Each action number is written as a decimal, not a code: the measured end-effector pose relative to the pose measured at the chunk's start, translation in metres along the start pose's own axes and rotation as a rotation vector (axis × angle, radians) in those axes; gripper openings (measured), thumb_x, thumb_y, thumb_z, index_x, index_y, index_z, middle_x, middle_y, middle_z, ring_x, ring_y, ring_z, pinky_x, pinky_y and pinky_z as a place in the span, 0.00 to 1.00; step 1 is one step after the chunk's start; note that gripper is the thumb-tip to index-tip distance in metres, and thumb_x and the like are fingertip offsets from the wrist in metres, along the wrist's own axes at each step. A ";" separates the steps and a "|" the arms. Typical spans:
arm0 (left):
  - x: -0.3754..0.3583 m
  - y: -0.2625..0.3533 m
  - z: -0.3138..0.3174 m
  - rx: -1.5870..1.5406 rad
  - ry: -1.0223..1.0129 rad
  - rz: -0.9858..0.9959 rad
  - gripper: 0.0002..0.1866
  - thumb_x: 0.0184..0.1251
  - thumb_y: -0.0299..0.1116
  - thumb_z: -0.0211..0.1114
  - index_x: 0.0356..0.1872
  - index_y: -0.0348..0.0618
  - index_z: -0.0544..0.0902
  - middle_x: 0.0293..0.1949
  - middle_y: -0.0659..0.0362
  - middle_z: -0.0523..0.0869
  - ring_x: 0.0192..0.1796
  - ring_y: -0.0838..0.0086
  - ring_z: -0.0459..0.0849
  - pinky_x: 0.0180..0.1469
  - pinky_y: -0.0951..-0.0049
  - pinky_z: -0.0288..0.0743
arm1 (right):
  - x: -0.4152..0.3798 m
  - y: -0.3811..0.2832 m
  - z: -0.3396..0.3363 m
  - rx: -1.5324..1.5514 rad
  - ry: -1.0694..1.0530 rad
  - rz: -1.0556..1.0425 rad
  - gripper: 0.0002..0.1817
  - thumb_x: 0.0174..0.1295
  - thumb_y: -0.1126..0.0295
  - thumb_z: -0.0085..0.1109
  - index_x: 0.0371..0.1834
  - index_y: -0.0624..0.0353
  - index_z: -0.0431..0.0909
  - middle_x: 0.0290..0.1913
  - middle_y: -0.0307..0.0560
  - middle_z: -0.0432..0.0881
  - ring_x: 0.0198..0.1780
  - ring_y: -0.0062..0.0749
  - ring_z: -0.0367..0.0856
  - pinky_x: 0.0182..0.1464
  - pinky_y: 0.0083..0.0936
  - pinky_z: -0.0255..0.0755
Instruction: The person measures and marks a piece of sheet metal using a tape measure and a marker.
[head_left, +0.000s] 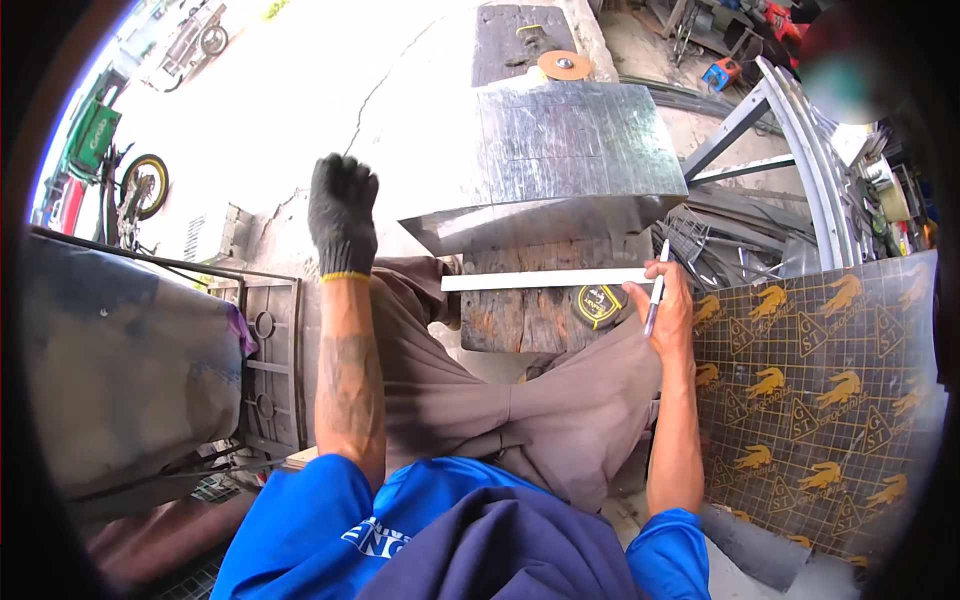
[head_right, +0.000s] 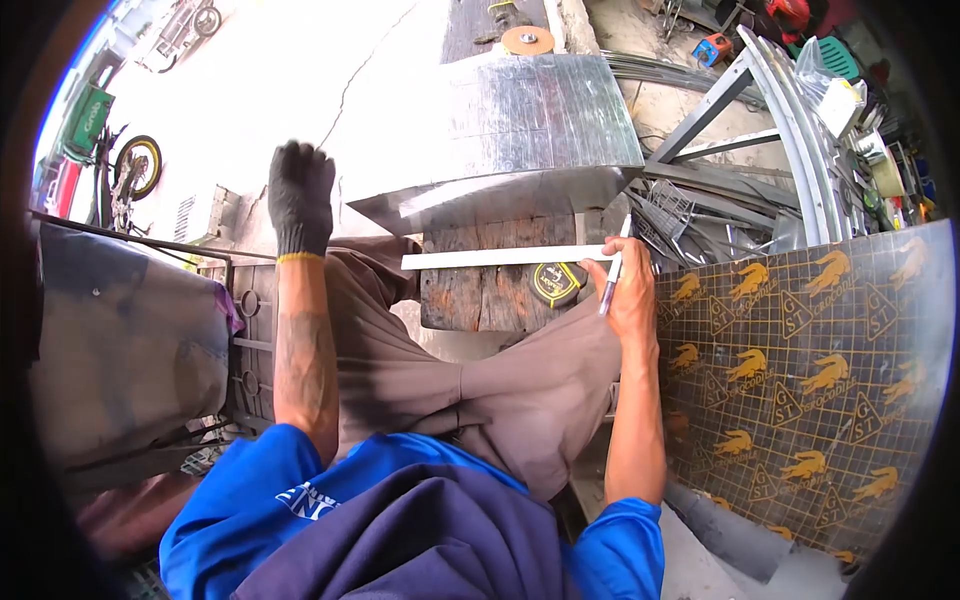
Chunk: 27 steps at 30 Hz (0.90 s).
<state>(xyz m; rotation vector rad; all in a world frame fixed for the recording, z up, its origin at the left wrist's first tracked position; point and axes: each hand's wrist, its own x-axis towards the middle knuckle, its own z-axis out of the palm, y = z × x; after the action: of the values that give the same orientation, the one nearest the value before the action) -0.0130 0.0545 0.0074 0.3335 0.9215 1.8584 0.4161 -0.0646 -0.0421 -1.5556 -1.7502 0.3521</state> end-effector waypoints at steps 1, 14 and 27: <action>-0.011 0.011 -0.013 -0.064 -0.077 0.028 0.15 0.82 0.42 0.59 0.30 0.55 0.76 0.25 0.68 0.73 0.27 0.76 0.71 0.36 0.70 0.70 | -0.001 0.002 0.001 0.006 -0.002 -0.001 0.22 0.59 0.72 0.79 0.48 0.60 0.72 0.51 0.56 0.84 0.54 0.56 0.82 0.58 0.46 0.76; -0.222 -0.153 0.056 1.458 -0.878 0.174 0.29 0.61 0.54 0.74 0.57 0.46 0.84 0.53 0.35 0.81 0.56 0.42 0.83 0.59 0.46 0.79 | 0.001 0.003 0.002 0.000 0.033 -0.065 0.20 0.60 0.72 0.77 0.48 0.61 0.74 0.46 0.57 0.81 0.50 0.59 0.81 0.54 0.48 0.74; -0.222 -0.163 0.036 1.354 -0.755 0.352 0.27 0.62 0.48 0.75 0.49 0.33 0.82 0.43 0.38 0.83 0.46 0.46 0.84 0.52 0.51 0.81 | 0.002 0.008 0.001 0.015 0.023 -0.056 0.20 0.60 0.73 0.77 0.48 0.61 0.74 0.44 0.58 0.81 0.47 0.58 0.81 0.51 0.47 0.74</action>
<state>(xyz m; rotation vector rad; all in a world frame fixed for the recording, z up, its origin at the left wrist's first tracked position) 0.2195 -0.0869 -0.0485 1.9354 1.4618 0.9100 0.4214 -0.0609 -0.0472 -1.4913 -1.7660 0.3170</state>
